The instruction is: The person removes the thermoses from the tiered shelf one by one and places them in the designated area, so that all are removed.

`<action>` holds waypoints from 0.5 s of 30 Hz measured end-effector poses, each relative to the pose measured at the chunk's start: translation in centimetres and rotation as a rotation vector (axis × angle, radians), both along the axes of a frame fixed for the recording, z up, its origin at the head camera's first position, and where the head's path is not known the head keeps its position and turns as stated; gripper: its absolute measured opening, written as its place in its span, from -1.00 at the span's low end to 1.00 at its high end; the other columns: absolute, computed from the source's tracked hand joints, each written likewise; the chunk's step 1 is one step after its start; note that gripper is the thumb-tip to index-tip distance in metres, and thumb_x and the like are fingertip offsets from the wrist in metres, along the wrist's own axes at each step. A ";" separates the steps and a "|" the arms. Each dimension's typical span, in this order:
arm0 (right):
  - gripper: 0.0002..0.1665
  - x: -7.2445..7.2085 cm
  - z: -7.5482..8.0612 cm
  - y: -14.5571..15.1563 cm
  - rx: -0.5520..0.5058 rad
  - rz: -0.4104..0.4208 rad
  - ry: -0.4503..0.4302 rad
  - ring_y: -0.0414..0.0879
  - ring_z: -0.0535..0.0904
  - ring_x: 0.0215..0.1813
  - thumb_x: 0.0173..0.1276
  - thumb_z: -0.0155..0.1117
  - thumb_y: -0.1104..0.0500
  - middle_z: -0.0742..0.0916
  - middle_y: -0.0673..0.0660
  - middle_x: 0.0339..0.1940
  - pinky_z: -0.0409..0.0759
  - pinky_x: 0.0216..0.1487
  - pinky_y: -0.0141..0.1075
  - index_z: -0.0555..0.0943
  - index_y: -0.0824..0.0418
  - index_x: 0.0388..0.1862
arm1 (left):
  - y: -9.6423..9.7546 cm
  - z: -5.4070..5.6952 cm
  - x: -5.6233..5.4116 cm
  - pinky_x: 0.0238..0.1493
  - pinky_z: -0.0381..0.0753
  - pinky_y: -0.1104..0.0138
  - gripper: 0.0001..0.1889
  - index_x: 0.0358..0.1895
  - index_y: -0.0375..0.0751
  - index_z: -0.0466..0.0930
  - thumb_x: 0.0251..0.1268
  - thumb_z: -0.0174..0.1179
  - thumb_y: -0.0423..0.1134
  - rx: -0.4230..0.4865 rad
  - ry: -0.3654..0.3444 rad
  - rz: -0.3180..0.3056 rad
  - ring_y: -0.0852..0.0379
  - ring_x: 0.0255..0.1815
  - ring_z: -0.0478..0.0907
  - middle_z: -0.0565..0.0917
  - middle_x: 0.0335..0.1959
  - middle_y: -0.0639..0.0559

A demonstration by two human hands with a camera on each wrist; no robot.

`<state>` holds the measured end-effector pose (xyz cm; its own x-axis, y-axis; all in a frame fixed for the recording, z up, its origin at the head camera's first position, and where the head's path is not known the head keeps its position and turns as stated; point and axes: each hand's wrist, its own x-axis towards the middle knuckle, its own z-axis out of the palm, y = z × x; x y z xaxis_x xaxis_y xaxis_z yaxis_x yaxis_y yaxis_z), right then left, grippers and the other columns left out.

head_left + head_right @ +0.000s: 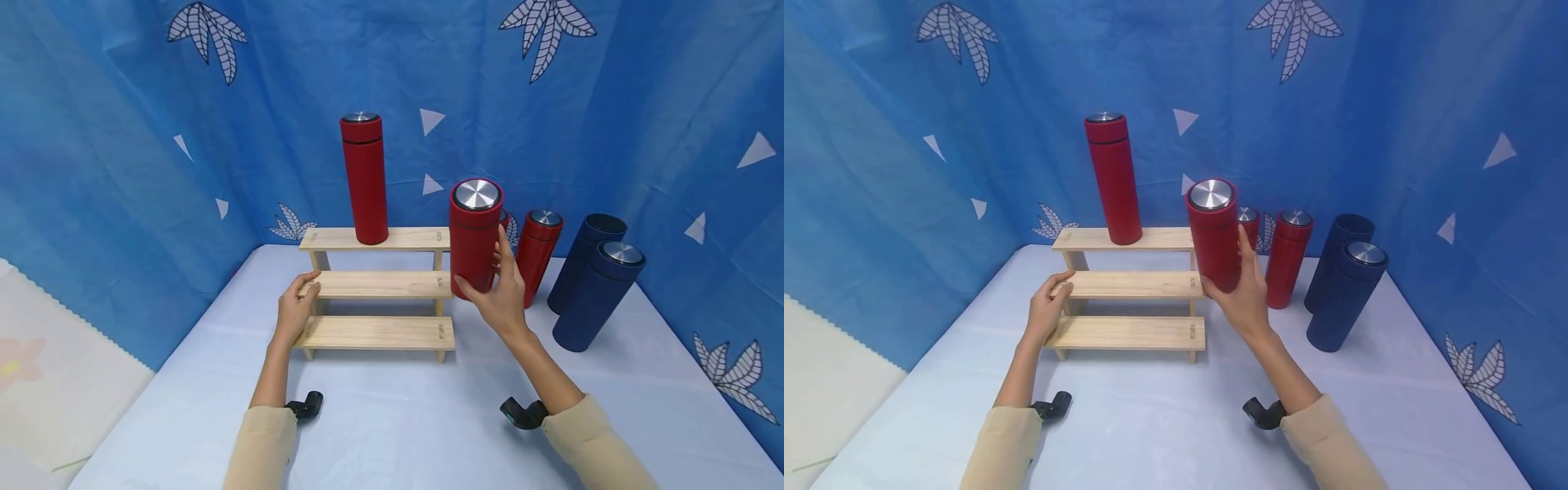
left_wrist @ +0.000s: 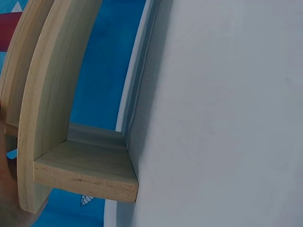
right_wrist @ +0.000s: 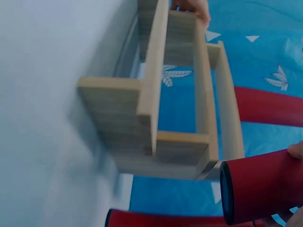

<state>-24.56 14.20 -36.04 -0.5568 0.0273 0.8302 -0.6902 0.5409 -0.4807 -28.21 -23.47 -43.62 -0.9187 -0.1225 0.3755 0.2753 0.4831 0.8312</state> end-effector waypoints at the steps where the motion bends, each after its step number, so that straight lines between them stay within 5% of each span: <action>1: 0.24 0.2 -0.3 0.6 0.000 -0.010 -0.011 0.05 0.43 0.13 -0.13 0.53 0.34 0.48 0.24 0.18 0.53 -0.05 0.03 0.01 0.10 0.47 | 0.0 0.0 0.0 -0.01 0.42 0.07 -0.57 0.18 0.06 0.47 0.32 0.02 0.11 -0.001 0.003 -0.001 0.00 0.18 0.38 0.44 0.23 0.05; 8: 0.31 1.7 -2.8 4.7 -0.015 -0.109 -0.129 0.02 0.39 0.16 -0.13 0.53 0.35 0.43 0.21 0.21 0.53 -0.02 -0.07 -0.07 0.00 0.49 | 0.1 0.0 -0.1 -0.03 0.43 0.09 -0.58 0.16 0.11 0.49 0.31 0.03 0.13 0.019 0.011 0.001 0.01 0.16 0.40 0.45 0.22 0.07; 15: 0.36 2.1 -5.1 8.0 -0.057 -0.189 -0.259 0.09 0.39 0.16 -0.07 0.51 0.33 0.38 0.22 0.25 0.47 -0.05 0.14 -0.19 -0.16 0.48 | 0.1 -0.2 0.0 0.04 0.42 0.06 -0.60 0.16 0.13 0.49 0.31 0.03 0.12 0.026 0.004 0.010 0.02 0.19 0.38 0.45 0.22 0.09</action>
